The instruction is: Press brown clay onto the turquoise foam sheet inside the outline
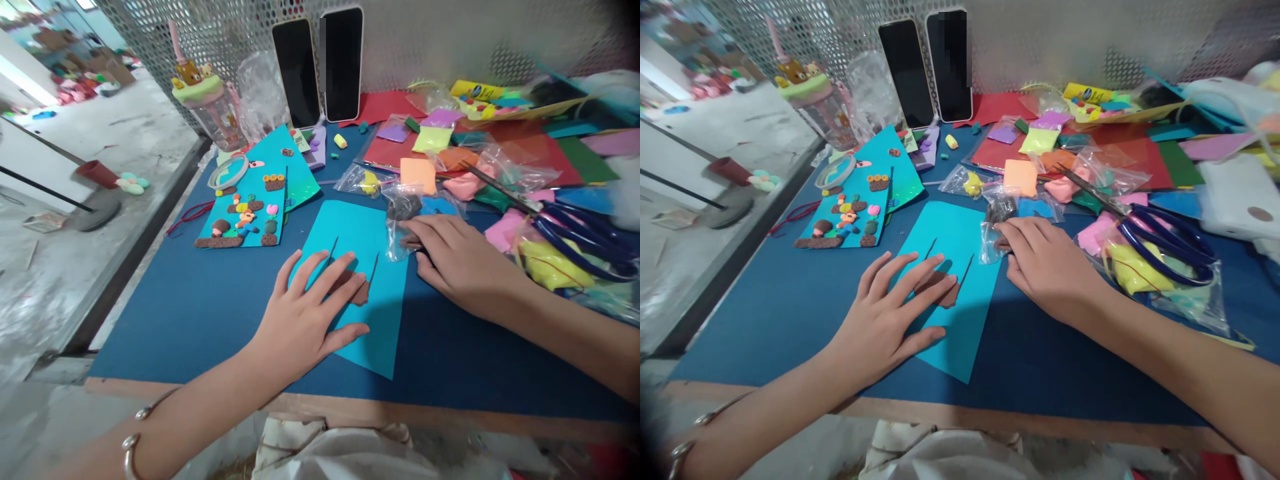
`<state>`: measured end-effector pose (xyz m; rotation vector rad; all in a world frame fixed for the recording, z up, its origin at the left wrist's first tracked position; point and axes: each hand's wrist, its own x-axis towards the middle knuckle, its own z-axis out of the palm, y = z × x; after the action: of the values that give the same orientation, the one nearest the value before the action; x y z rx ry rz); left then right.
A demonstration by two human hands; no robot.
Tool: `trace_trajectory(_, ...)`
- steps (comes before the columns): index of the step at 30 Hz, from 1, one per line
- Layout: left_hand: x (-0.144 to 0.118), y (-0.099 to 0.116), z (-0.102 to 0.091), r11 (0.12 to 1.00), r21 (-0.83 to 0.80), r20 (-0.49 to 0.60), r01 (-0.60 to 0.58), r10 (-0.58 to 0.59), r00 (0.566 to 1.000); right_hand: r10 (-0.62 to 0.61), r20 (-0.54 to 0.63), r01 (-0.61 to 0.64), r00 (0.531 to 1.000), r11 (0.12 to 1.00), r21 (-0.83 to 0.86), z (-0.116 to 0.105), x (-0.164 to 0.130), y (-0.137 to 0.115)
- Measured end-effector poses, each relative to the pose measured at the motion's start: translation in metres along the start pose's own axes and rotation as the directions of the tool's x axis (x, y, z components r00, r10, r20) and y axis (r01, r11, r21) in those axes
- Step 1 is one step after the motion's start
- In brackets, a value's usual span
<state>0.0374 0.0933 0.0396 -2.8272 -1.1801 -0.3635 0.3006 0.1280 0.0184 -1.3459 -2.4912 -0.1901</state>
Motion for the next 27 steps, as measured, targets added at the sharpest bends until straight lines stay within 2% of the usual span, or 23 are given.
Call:
trace_trajectory(4, 0.0, -0.0001, 0.0006, 1.0, 0.007, 0.004, -0.016, 0.016, 1.0, -0.014, -0.011, 0.014, 1.0, 1.0, -0.006, 0.0, 0.0003, -0.0001)
trace_trajectory(10, -0.0022, 0.0002, -0.0012, 0.999, 0.004, -0.049, -0.054, 0.054, 0.997, -0.02, -0.016, 0.02, 1.0, 1.0, 0.002, 0.0003, 0.0001, 0.0008)
trace_trajectory(13, -0.001, 0.0009, -0.0022, 0.998, -0.013, -0.035, -0.057, 0.056, 0.998, -0.012, -0.011, 0.012, 1.0, 1.0, 0.007, 0.0002, 0.0002, 0.0007)
trace_trajectory(23, 0.0004, -0.0011, -0.0006, 0.997, -0.079, 0.01, -0.023, 0.023, 1.0, -0.004, -0.012, 0.004, 1.0, 1.0, 0.019, 0.001, -0.0004, 0.0008)
trace_trajectory(27, -0.0006, -0.0044, -0.0017, 0.986, -0.157, -0.004, 0.051, -0.052, 0.999, -0.006, -0.012, 0.006, 1.0, 1.0, 0.013, 0.001, -0.0002, 0.0014)
